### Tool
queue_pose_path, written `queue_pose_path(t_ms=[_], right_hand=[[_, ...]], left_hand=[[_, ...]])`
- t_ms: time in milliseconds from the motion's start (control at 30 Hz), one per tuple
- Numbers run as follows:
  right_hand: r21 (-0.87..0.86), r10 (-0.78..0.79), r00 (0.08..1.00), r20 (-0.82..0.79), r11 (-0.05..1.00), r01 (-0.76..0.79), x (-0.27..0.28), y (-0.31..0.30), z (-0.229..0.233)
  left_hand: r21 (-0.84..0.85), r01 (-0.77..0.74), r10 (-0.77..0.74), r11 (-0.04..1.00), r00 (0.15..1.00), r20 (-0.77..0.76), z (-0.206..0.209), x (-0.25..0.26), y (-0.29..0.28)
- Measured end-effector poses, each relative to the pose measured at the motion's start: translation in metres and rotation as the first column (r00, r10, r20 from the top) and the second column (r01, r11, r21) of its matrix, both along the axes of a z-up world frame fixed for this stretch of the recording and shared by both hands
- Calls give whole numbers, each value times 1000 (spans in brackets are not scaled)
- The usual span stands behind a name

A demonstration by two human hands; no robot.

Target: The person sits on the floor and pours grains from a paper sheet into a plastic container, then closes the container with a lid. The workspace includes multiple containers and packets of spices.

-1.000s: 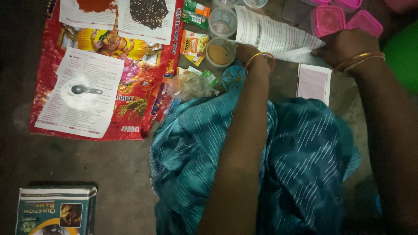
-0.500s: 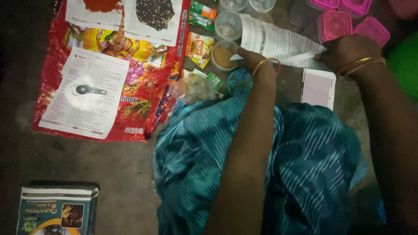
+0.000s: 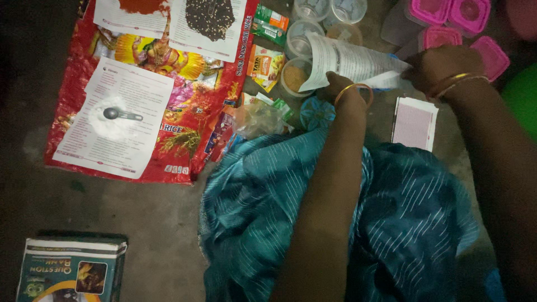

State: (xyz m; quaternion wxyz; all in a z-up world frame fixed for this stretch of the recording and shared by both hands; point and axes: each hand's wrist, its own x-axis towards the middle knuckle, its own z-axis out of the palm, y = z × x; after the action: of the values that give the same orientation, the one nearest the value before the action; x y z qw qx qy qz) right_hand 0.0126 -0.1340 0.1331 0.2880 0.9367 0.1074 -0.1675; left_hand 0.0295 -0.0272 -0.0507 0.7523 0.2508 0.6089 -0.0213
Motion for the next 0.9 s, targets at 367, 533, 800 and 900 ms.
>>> queue_pose_path(t_ms=[367,533,800,900], right_hand=[[-304,543,839,-19,797,-523,-16,107,32],[-367,546,835,-61,766,-528,-26,139,32],[-285,583,812,28,783,-552,-28,118,39],[-254,510,860,25,835,-488,-29,113,38]], left_hand=[[172,346,-348,922,937,-21,-17,11,-4],[-150,-39,33,988,998,-45,-72,41,-34],[496,810,-720,-312,139,-680,-112,60,-48],[536,799,-844,-274,68,-533,-107,49,-43]])
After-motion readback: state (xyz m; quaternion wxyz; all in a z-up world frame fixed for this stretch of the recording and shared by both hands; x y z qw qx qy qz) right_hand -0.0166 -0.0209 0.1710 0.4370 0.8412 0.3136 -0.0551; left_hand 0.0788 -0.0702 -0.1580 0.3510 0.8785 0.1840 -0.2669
